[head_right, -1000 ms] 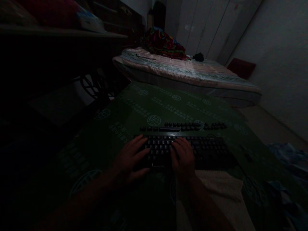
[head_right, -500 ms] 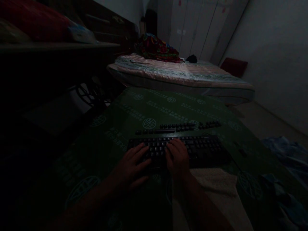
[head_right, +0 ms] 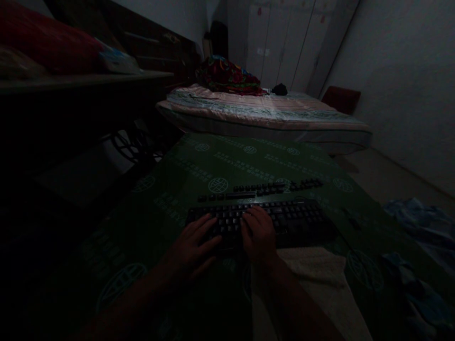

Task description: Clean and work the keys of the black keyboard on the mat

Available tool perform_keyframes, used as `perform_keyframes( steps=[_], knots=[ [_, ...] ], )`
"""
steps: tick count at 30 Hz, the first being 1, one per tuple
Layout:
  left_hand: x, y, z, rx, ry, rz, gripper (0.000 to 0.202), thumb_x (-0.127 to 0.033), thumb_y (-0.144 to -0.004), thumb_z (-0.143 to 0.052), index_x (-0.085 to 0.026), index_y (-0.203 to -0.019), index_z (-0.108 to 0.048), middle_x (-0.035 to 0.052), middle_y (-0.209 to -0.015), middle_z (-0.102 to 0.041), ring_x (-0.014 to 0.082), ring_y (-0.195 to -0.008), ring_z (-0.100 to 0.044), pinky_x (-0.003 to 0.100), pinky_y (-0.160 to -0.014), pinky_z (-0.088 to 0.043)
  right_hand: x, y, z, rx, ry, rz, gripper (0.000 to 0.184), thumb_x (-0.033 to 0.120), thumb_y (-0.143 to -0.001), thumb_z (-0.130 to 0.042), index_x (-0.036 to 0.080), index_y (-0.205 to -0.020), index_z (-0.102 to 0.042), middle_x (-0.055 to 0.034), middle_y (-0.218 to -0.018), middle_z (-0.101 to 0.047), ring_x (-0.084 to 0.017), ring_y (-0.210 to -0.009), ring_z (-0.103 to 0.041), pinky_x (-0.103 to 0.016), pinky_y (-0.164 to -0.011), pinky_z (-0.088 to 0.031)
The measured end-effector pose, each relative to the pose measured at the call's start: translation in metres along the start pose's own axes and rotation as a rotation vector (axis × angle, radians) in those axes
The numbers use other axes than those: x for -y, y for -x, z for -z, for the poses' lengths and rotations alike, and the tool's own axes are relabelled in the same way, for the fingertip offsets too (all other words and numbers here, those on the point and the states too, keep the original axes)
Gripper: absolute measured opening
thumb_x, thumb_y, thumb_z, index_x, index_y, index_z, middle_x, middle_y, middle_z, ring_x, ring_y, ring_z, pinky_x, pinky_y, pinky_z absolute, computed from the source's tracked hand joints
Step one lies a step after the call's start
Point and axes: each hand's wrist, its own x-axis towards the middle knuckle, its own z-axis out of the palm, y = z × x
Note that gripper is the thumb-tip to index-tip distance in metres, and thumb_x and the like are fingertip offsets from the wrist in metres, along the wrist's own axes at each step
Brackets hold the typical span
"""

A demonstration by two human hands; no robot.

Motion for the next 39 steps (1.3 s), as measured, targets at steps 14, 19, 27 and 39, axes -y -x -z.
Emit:
perform_keyframes(
  steps=[14, 19, 27, 39],
  knots=[
    [0.0026, 0.0019, 0.0003, -0.006, 0.015, 0.007, 0.036, -0.02, -0.083, -0.056, -0.017, -0.119, -0.055, 0.018, -0.139, -0.042, 0.035, -0.133, -0.032, 0.054, -0.1, -0.038, 0.0004, -0.0009, 0.001, -0.002, -0.015, 0.003, 0.016, 0.018, -0.086, -0.053, 0.019, -0.093, -0.068, -0.0105, -0.095, -0.069, -0.023, -0.099, -0.062, -0.047, -0.088, -0.053],
    [0.0047, 0.0032, -0.0001, 0.005, 0.023, 0.008, 0.039, -0.021, -0.083, -0.056, -0.015, -0.121, -0.051, 0.0192, -0.14, -0.041, 0.0359, -0.135, -0.03, 0.055, -0.101, -0.037, -0.001, 0.0011, 0.0007, 0.007, -0.018, -0.009, 0.016, 0.018, -0.086, -0.053, 0.02, -0.094, -0.068, -0.0097, -0.096, -0.069, -0.023, -0.1, -0.062, -0.047, -0.089, -0.053],
    [0.0067, 0.0055, -0.0022, -0.002, 0.049, 0.037, 0.045, -0.022, -0.081, -0.058, -0.015, -0.124, -0.049, 0.0195, -0.141, -0.041, 0.036, -0.135, -0.029, 0.056, -0.101, -0.037, -0.0002, 0.0009, 0.0014, 0.025, -0.032, -0.02, 0.016, 0.018, -0.086, -0.053, 0.02, -0.093, -0.067, -0.0096, -0.096, -0.069, -0.024, -0.099, -0.062, -0.048, -0.088, -0.053],
    [0.0048, 0.0042, -0.0013, -0.018, 0.045, 0.054, 0.046, -0.024, -0.081, -0.059, -0.014, -0.124, -0.049, 0.0211, -0.139, -0.043, 0.037, -0.134, -0.032, 0.057, -0.099, -0.039, -0.0011, 0.0013, 0.0016, 0.03, -0.031, -0.02, 0.016, 0.019, -0.086, -0.054, 0.02, -0.092, -0.068, -0.0094, -0.093, -0.069, -0.023, -0.097, -0.063, -0.047, -0.087, -0.053]
  ],
)
